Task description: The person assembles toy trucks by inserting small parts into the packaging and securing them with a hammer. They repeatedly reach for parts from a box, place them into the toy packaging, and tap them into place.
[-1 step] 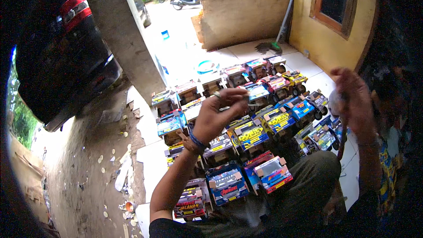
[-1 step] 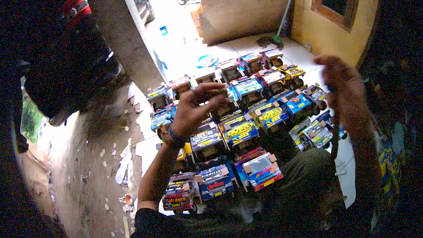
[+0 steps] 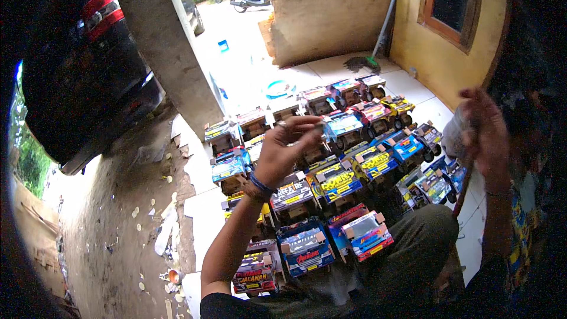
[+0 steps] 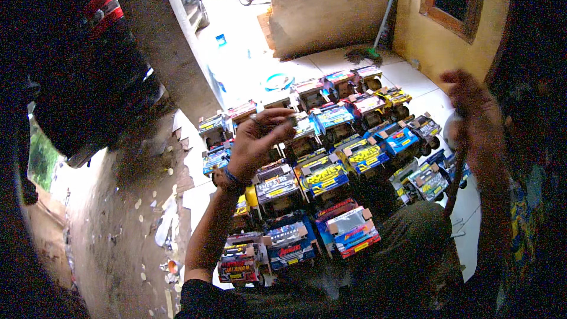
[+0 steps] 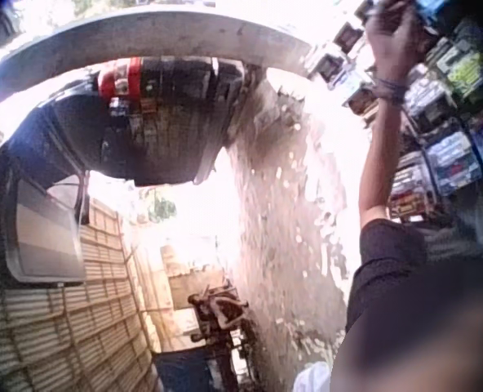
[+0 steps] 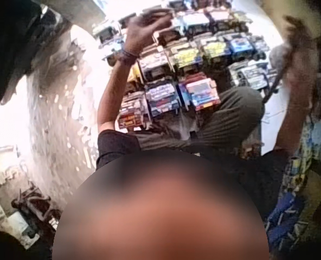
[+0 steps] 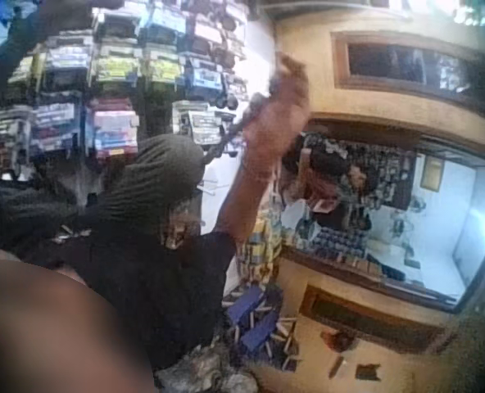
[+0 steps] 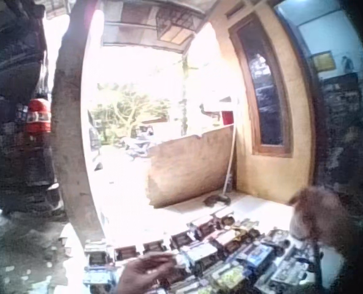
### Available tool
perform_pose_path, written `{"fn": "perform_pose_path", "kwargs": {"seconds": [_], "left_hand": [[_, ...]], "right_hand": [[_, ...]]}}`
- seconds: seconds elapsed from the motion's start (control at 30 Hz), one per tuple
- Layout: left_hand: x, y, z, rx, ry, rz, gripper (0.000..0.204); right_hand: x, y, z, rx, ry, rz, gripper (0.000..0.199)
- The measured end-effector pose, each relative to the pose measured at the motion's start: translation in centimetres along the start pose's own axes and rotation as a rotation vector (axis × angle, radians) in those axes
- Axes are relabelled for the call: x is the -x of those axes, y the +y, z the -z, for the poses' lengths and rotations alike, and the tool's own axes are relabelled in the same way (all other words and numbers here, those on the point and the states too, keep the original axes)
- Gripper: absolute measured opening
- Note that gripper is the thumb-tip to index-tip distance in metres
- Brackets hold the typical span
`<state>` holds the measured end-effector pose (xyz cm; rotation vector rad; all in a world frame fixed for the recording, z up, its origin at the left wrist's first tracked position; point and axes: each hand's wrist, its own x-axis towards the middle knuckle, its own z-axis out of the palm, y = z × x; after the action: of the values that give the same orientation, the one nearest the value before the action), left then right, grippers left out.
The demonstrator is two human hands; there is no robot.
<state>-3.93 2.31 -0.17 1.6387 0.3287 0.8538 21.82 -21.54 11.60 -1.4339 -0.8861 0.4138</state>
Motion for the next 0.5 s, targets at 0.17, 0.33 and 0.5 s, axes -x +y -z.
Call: {"fn": "perform_pose_path", "kwargs": {"seconds": [0.17,0.33,0.5], "left_hand": [[-1.9,-6.7,7.4,0.08,0.344,0.144,0.03],[-3.4,-11.9,11.3,-0.051,0.41,0.131,0.028],[-10.5,-15.7,15.6,-0.027,0.435,0.281,0.027]], "right_hand": [[-2.7,2.0,5.3,0.059,0.401,0.01,0.045],[-3.1,5.8,7.5,-0.075,0.317,-0.062,0.046],[-1.1,11.8,7.1,-0.096,0.298,-0.158,0.044]]}}
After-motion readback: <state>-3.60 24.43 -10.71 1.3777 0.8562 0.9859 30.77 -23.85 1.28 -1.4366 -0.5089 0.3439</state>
